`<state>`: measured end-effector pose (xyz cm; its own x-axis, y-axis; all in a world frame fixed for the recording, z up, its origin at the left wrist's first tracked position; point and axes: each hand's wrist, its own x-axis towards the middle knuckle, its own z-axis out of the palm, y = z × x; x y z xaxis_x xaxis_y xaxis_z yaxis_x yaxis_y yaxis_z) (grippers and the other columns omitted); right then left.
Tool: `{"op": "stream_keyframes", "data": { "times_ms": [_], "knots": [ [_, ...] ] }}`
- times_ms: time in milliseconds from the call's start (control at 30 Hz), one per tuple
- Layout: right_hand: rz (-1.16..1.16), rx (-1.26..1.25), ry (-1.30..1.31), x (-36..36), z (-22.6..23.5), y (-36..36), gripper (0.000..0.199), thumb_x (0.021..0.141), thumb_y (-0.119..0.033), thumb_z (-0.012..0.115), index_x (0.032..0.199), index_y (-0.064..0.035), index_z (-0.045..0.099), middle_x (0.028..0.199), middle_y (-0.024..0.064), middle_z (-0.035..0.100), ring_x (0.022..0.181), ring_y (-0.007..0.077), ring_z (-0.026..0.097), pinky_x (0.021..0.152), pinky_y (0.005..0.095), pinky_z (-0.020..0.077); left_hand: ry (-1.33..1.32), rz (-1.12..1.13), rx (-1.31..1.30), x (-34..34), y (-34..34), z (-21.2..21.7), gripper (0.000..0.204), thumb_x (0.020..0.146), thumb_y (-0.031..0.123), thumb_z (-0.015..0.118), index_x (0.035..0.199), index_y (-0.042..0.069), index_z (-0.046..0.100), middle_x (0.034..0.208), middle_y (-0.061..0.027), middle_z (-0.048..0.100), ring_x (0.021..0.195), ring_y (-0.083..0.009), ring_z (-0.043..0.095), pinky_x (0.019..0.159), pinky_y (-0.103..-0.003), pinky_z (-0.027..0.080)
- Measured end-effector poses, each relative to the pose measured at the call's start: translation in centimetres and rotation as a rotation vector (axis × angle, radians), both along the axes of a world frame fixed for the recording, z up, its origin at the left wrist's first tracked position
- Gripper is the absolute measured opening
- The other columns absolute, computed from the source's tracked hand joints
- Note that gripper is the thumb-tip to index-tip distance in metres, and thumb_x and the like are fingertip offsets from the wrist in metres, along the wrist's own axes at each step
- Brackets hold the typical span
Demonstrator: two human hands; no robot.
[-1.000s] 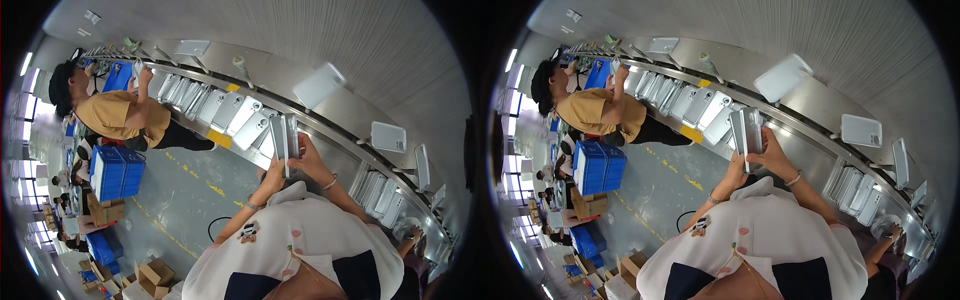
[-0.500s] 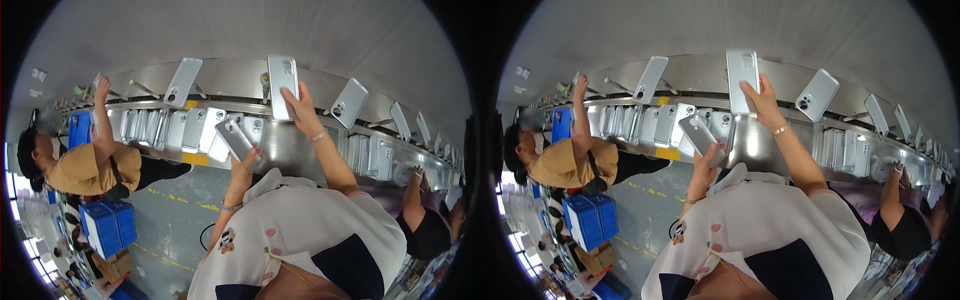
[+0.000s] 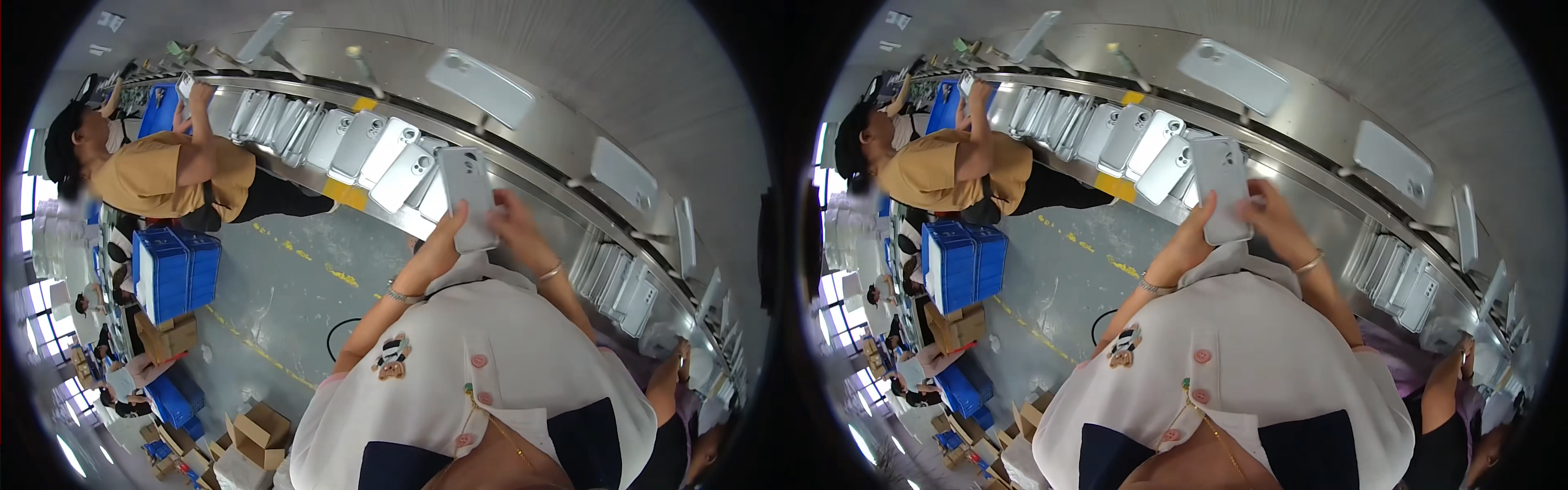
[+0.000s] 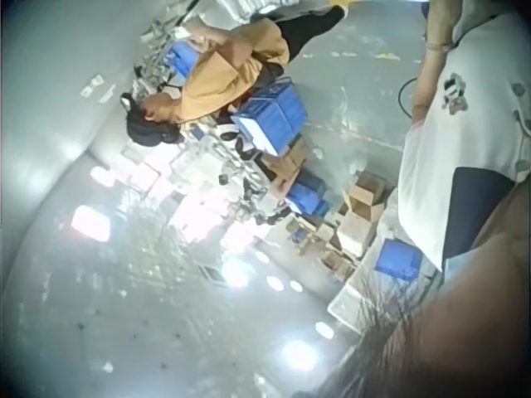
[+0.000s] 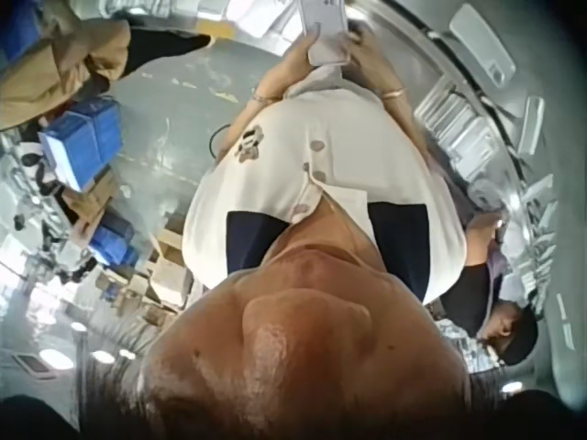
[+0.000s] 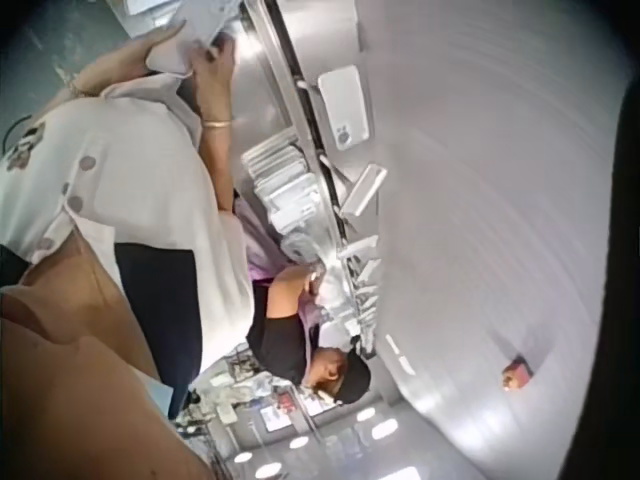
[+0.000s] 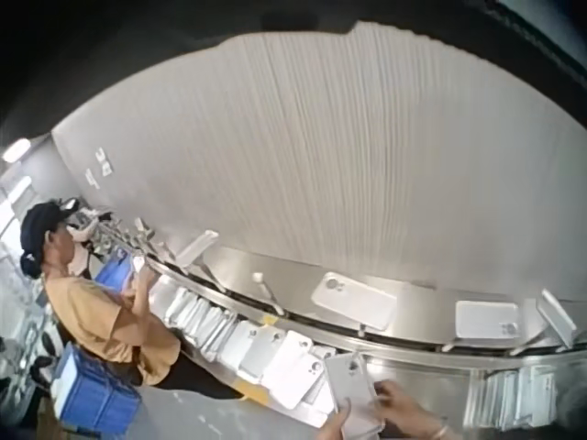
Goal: The person removes phone cases from the rotating stands of a conveyor line by hand, turns them, and stacks them together.
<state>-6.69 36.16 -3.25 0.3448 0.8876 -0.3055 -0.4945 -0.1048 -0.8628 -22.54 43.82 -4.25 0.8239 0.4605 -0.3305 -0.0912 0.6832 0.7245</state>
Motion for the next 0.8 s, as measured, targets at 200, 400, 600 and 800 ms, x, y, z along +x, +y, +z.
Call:
{"op": "stream_keyframes", "data": {
  "times_ms": [200,400,600,800],
  "knots": [
    [0.147,-0.024,-0.160,-0.3,-0.2,5.3,0.047,0.085,-0.017,0.065,0.125,-0.0006,0.046,0.111,0.0071,0.057,0.095,0.0113,0.056,0.080,0.0242,0.0479,0.856,0.792,0.398,-3.7,3.9,-5.8,0.077,0.082,0.037,0.069,0.137,0.003,0.027,0.124,-0.0155,0.033,0.119,-0.0264,0.033,0.100,-0.039,0.031],
    [-0.029,0.193,-0.142,3.1,2.9,15.1,0.045,0.084,-0.015,0.067,0.120,-0.0026,0.044,0.101,0.0060,0.058,0.090,0.0109,0.058,0.073,0.0248,0.0504,0.713,0.741,0.259,-9.6,7.6,-14.4,0.061,0.078,0.009,0.073,0.127,0.001,0.037,0.104,-0.0128,0.054,0.090,-0.0168,0.054,0.075,-0.028,0.046],
    [-0.154,0.008,-0.105,6.8,0.4,13.9,0.046,0.084,-0.017,0.067,0.120,-0.0034,0.042,0.098,0.0069,0.057,0.086,0.0126,0.059,0.067,0.0278,0.0510,0.624,0.704,0.081,-10.8,4.1,-12.0,0.031,0.083,-0.002,0.063,0.110,0.002,0.047,0.092,-0.0074,0.061,0.074,-0.0127,0.059,0.063,-0.026,0.049],
    [-0.052,-0.002,-0.119,4.4,-3.4,5.6,0.036,0.090,-0.030,0.060,0.112,-0.0060,0.045,0.093,0.0033,0.049,0.084,0.0138,0.053,0.075,0.0359,0.0516,0.161,0.525,-0.232,-4.5,3.5,-3.9,0.033,0.086,-0.002,0.060,0.113,0.004,0.043,0.095,-0.0058,0.061,0.081,-0.0132,0.060,0.073,-0.028,0.050]
  ]
}}
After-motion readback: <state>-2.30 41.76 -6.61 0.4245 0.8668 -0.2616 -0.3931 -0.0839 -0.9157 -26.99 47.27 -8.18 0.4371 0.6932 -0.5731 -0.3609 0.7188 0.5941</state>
